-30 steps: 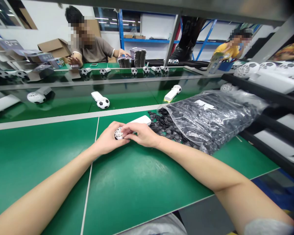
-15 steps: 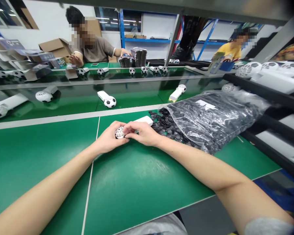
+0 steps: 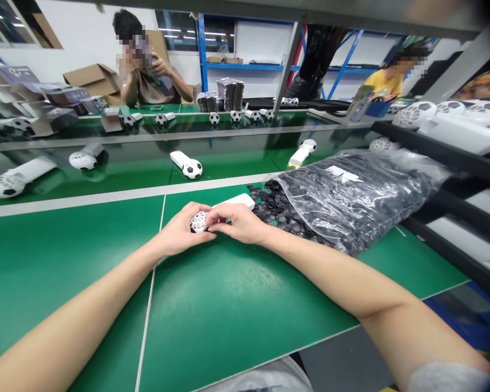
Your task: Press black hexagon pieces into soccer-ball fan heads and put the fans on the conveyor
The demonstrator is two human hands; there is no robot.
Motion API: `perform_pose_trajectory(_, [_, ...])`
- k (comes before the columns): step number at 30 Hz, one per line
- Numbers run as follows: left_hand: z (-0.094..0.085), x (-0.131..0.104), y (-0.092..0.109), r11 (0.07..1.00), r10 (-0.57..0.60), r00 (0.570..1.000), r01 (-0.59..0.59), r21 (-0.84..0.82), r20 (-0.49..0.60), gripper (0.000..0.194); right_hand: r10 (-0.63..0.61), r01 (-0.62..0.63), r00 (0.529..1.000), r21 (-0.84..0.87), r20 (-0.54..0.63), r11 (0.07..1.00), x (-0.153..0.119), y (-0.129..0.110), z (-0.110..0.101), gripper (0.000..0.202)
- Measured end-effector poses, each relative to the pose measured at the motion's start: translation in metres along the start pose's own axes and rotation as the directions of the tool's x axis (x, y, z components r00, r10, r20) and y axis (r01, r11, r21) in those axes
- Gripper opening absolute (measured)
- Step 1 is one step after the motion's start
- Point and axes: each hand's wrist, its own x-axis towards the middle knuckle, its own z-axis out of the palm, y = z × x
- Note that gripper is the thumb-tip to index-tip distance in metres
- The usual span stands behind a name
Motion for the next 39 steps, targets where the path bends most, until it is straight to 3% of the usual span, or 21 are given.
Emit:
perform_pose_trajectory(7, [0.002,0.000,0.001,1.000,-0.013,1.000,0.013,-0.006,-0.013,0.038,0.065,-0.070,0.994,-0.054,-0.090,0.996,-0.001,0.004,0.001,0.005])
perform_pose_trajectory(16, [0.001,-0.001,0.003,0.999,-0.033,0.999,0.033,-0.010,-0.018,0.043,0.068,-0.066,0.998,-0.210,0.000,0.975,0.000,0.006,-0.005,0.005])
perform_pose_trajectory(25, [0.004,0.003,0.003,0.987,-0.121,0.992,0.119,-0.104,-0.019,0.044,0.196,-0.200,0.980,-0.226,-0.042,0.953,0.007,0.010,-0.004,0.016])
perform_pose_trajectory(30, [0.006,-0.001,0.004,0.994,-0.072,0.996,0.066,-0.091,-0.061,0.040,0.193,-0.194,0.981,-0.230,-0.028,0.954,0.006,0.003,-0.005,0.015])
perform_pose_trajectory(32, [0.002,-0.006,0.002,0.993,-0.072,0.996,0.067,-0.100,-0.047,0.039,0.190,-0.191,0.981,-0.199,-0.020,0.961,0.001,-0.008,-0.012,0.014])
perform_pose_trajectory(35, [-0.011,-0.009,-0.009,0.967,-0.164,0.986,0.157,-0.202,-0.019,0.038,0.210,-0.221,0.975,-0.202,-0.074,0.954,-0.018,-0.020,-0.028,0.011])
perform_pose_trajectory(37, [-0.024,-0.002,-0.022,0.933,-0.263,0.961,0.231,-0.278,-0.086,0.039,0.245,-0.278,0.959,-0.293,-0.143,0.915,-0.033,-0.020,-0.039,0.006])
perform_pose_trajectory(39, [-0.038,0.014,-0.037,0.908,-0.357,0.907,0.281,-0.311,-0.223,0.038,0.289,-0.339,0.940,-0.399,-0.181,0.852,-0.046,-0.015,-0.046,0.009])
